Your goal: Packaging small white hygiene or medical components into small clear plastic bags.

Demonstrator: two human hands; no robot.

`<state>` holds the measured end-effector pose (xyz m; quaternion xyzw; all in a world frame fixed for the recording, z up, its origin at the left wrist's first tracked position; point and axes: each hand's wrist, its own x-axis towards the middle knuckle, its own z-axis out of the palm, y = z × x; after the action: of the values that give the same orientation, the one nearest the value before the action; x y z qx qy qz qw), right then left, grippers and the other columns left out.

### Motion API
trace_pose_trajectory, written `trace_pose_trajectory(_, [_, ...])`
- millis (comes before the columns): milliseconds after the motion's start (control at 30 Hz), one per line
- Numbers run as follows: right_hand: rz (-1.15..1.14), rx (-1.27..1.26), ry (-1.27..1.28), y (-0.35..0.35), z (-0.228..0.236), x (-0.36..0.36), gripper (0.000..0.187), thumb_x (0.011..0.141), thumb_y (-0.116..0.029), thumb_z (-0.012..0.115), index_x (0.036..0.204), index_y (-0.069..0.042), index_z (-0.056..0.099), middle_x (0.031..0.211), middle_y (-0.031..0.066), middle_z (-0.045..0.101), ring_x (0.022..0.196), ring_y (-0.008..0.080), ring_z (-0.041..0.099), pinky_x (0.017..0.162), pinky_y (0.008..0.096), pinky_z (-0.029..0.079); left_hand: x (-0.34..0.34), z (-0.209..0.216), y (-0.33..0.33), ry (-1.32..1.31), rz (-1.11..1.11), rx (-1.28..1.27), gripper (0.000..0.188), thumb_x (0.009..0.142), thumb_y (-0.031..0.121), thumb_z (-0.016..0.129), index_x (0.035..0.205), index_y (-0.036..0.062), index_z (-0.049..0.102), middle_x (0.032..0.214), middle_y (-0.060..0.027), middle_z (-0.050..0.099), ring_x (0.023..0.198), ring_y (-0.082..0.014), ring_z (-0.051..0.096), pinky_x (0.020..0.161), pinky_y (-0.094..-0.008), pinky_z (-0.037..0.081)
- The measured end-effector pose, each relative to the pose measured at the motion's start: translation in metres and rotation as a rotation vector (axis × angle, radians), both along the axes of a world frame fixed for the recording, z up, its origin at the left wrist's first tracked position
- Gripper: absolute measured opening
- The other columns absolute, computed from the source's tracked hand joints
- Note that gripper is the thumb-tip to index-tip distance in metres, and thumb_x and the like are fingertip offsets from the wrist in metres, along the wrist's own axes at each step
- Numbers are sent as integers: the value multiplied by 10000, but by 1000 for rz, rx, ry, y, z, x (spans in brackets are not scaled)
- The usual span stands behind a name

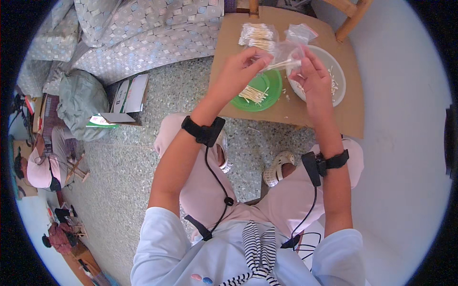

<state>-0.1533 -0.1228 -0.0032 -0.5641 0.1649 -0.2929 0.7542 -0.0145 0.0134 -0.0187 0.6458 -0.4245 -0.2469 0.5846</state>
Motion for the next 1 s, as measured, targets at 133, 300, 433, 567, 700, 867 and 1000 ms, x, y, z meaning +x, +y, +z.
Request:
trace_pose_trajectory(133, [-87,-214,2,-14,-2,-1,293,894,-142,630,1163,-25,618,1067,56,639,922,109,601,797,249,495,6,-7,-3,-9,-20,-51,273,916,168,581,1158,41,586,1041,-14,632,930,-104,574,824,-255,463])
trace_pose_trajectory(300, [-117,-393,74,-19,-11,-1,241,875,-119,645,1098,-28,638,1026,53,649,891,112,607,782,239,484,5,-7,-2,-106,-2,-54,353,892,159,601,1226,54,557,1158,-37,605,1020,-139,563,922,-291,436])
trace_pose_trajectory(433, [-59,-441,111,-15,-16,1,195,864,-126,651,1045,-54,661,960,42,667,821,107,609,734,239,482,-2,3,-3,-167,5,-78,353,870,194,634,1197,68,592,1158,-56,621,1004,-158,579,938,-304,427])
trace_pose_trajectory(567, [1,-514,206,-10,-26,4,172,857,-131,653,1008,-54,674,883,36,675,759,111,613,693,244,483,4,-4,0,-103,-55,24,312,859,228,653,1130,73,638,1074,-47,658,956,-152,598,918,-305,436])
trace_pose_trajectory(700, [65,-627,314,-14,-31,2,176,847,-147,650,987,-45,677,849,48,681,739,120,627,669,258,484,2,-5,-2,-179,7,29,308,855,251,660,1095,57,650,1001,-46,679,926,-147,615,873,-306,457])
trace_pose_trajectory(867, [93,-677,423,-21,-38,-3,201,827,-180,665,969,-39,675,848,69,687,754,148,645,687,287,494,-5,-21,-12,-380,194,21,304,837,250,671,1059,45,636,966,-79,673,913,-204,630,851,-318,466])
trace_pose_trajectory(1000, [51,-645,452,-28,-48,-1,200,803,-187,681,923,-27,667,830,82,685,765,163,652,688,296,499,-3,-29,-22,-621,409,-95,297,801,275,696,954,35,612,888,-103,655,828,-253,630,767,-340,480])
